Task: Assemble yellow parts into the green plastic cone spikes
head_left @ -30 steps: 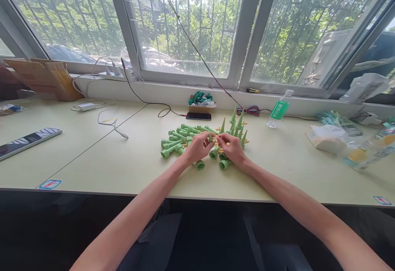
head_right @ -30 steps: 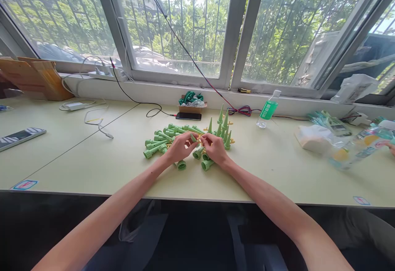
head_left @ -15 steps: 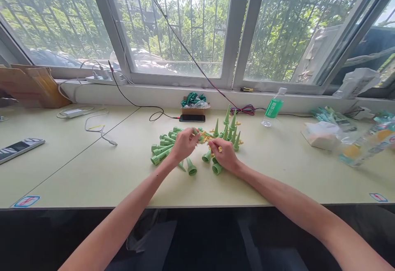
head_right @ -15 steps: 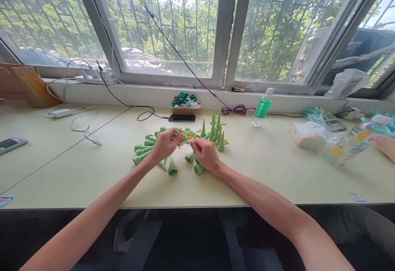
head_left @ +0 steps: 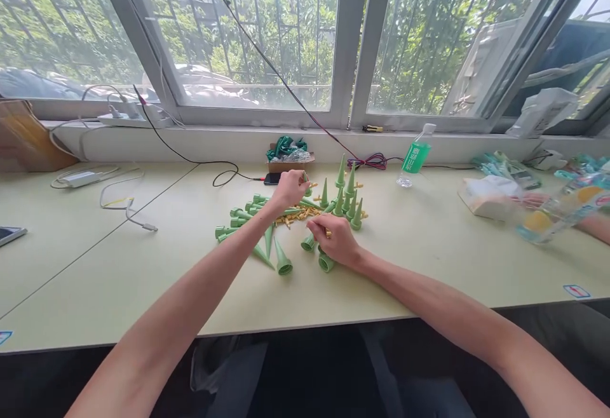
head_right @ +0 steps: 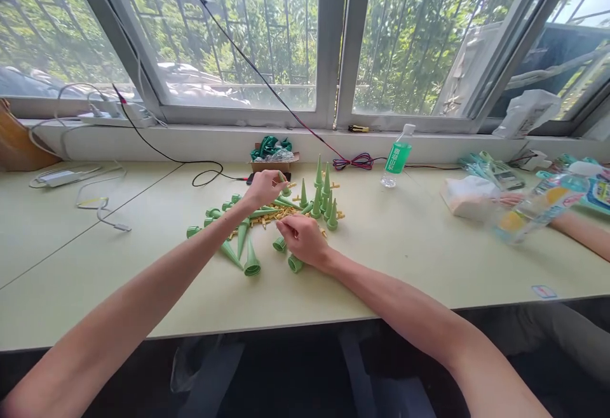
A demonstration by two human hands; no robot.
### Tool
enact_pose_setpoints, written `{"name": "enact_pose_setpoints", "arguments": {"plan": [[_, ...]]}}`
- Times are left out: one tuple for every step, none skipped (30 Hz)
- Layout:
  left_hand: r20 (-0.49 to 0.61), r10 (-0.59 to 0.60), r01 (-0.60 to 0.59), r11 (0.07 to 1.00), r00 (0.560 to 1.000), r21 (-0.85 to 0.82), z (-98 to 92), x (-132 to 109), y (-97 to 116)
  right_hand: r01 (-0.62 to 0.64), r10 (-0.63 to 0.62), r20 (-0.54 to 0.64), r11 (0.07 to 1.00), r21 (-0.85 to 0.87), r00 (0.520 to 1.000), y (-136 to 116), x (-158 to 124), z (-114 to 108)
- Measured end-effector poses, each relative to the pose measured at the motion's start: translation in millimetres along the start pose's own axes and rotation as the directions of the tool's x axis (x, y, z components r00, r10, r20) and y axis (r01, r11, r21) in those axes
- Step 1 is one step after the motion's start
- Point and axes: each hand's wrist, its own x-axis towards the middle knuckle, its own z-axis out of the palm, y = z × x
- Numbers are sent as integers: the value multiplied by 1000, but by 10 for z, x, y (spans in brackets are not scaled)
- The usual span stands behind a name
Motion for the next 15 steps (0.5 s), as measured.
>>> {"name": "enact_pose_setpoints", "arguments": {"plan": [[20, 10, -10, 1000, 1000, -2, 43, 46, -20, -3, 3, 2, 1000, -1, 1000, 0, 3, -4], [39, 17, -17, 1000, 999, -10, 83, 81, -42, -5, 6, 6, 1000, -4, 1000, 2, 6, -8], [48, 23, -22, 1000, 999, -20, 119, 106, -65, -7, 8, 10, 1000, -9, 1000, 3, 7, -10], [54, 38, -36, 999, 998, -29, 151, 124, -89, -9, 9, 15, 1000, -17, 1000, 5, 8, -12], [59, 48, -47, 999, 997, -16, 176, 137, -111, -8, 8, 19, 1000, -23, 1000, 8, 9, -14], [76, 60, -61, 998, 995, 10, 196, 146, -131, -4, 5, 22, 1000, -27, 1000, 11, 9, -15], [93, 60, -64, 997, 994, 32, 210, 153, -147, 1, -1, 23, 1000, -28, 1000, 14, 8, -16], [107, 57, -63, 997, 993, 50, 219, 158, -158, 6, -6, 23, 1000, -27, 1000, 17, 8, -17], [118, 51, -58, 996, 992, 61, 223, 161, -164, 9, -9, 21, 1000, -26, 1000, 20, 7, -18], [124, 42, -51, 997, 991, 64, 223, 163, -163, 11, -10, 19, 1000, -26, 1000, 23, 5, -19], [129, 36, -45, 997, 991, 65, 220, 162, -157, 11, -11, 17, 1000, -28, 1000, 26, 3, -20], [135, 33, -42, 997, 990, 67, 215, 158, -145, 10, -9, 16, 1000, -30, 1000, 29, 1, -20], [145, 31, -42, 996, 989, 72, 207, 150, -129, 8, -7, 17, 999, -31, 1000, 32, -1, -19], [158, 30, -43, 996, 987, 79, 197, 139, -110, 7, -6, 18, 1000, -31, 1000, 34, -3, -18], [174, 29, -44, 995, 984, 85, 185, 125, -90, 6, -6, 20, 1000, -30, 1000, 36, -5, -17]]}}
